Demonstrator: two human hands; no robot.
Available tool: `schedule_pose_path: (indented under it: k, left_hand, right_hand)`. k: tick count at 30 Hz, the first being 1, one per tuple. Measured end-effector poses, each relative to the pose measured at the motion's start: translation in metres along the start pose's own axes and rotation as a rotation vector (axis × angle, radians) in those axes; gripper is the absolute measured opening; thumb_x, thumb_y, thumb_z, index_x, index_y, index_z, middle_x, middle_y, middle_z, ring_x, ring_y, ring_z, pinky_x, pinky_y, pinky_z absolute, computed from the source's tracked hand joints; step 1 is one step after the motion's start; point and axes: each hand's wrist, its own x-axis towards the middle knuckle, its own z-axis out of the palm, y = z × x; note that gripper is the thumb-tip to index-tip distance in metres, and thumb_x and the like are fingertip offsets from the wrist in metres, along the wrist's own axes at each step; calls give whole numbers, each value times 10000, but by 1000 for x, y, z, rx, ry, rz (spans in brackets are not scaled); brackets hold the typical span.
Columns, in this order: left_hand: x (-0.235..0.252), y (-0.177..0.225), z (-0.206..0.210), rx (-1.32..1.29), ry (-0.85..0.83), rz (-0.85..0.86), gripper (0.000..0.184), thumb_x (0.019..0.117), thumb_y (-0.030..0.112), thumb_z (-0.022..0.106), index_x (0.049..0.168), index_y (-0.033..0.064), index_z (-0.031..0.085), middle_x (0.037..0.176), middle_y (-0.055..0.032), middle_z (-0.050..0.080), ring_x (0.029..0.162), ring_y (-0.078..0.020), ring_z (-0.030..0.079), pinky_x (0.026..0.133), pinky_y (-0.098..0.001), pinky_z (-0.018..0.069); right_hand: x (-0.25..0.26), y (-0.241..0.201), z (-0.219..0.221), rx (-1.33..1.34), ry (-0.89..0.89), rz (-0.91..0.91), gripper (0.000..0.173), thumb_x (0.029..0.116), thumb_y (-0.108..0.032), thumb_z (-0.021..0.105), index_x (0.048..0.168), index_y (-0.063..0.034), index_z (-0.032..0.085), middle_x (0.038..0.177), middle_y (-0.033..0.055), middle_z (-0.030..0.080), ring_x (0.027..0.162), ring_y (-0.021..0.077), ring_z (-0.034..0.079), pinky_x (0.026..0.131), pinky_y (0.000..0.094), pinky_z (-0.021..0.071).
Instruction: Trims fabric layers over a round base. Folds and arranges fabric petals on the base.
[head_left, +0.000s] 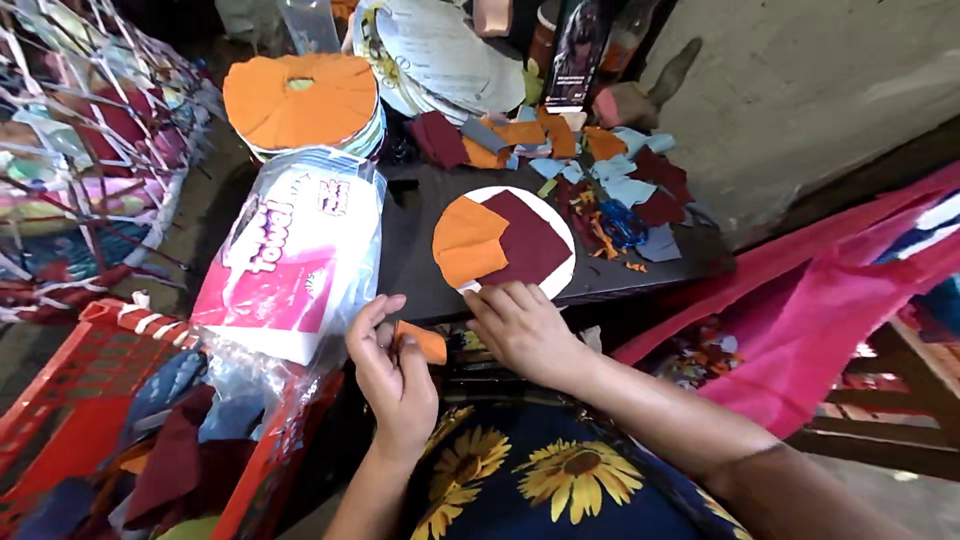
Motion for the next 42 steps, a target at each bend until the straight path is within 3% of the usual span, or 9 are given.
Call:
schedule_pose_path:
  k: [3,6,8,12,18,23,29,36,42]
  left_hand:
    - [-4,6,5,-6,-71,35,441,960,18,493,1374,-51,355,1265,-48,578,917,59,570,816,-131,490]
    - [-10,10,8,-20,-212,70,439,1013,107,534,1421,36,390,1263,-68,596,963,22,602,870,-155,505]
    - [-11,13,10,-34,-302,86,421,1031,144,541,1419,48,410,1245,-102,602,998,-4,611,904,-169,505]
    - [-12,20,12,-58,-370,109,430,1010,111,609,1401,29,448,1359,-168,552,1004,-8,628,887,-153,516]
    - [-10,22,13,-12,-335,-32,405,926,119,716,1262,-86,620,1287,-235,619,946,-71,688,830,-185,572]
    - [-12,15,13,-96,-425,-183,159,936,91,665,997,-42,728,1103,-121,720,1033,-53,677,899,-182,550]
    - [-11,19,13,-3,-511,-344,170,956,160,665,976,-2,715,869,-41,709,793,23,644,738,-130,515]
    - [-7,10,18,-77,-447,-495,142,943,176,710,930,36,692,843,20,682,800,42,632,758,-143,518]
    - [-8,3,19,-481,-276,-766,107,1007,70,531,980,68,634,900,31,653,868,-58,664,854,-291,575]
  right_hand:
    - [9,-8,-9,248,40,119,324,1036,-250,538,1131,-22,747,1021,136,715,970,306,683,798,431,564]
    - [11,-11,-34,919,-122,341,431,1076,-317,465,1223,14,698,1104,85,716,1013,98,656,913,264,531]
    - [12,-7,-44,1333,-249,481,379,1051,-317,504,1164,0,677,1027,-29,681,924,-23,627,838,178,523]
    - [9,4,-53,1577,-380,624,126,918,-148,683,1029,-91,665,919,-94,670,843,-17,643,750,174,548]
    - [6,9,-60,1451,-275,630,93,907,-46,674,900,-131,637,845,-109,650,792,-28,628,742,167,538]
    - [-1,2,-60,1085,-170,498,103,917,-58,679,1006,-16,648,932,-10,661,857,-36,625,794,138,532]
    - [-6,3,-57,930,-136,596,157,875,-100,756,1005,-53,682,881,-25,684,789,-31,640,736,146,544]
    - [-3,7,-51,875,-24,636,62,875,-37,742,925,-70,729,834,-51,710,725,-38,651,689,148,561]
    - [-8,10,-44,858,109,341,47,917,-95,701,927,-50,705,1068,15,716,982,13,669,846,173,568]
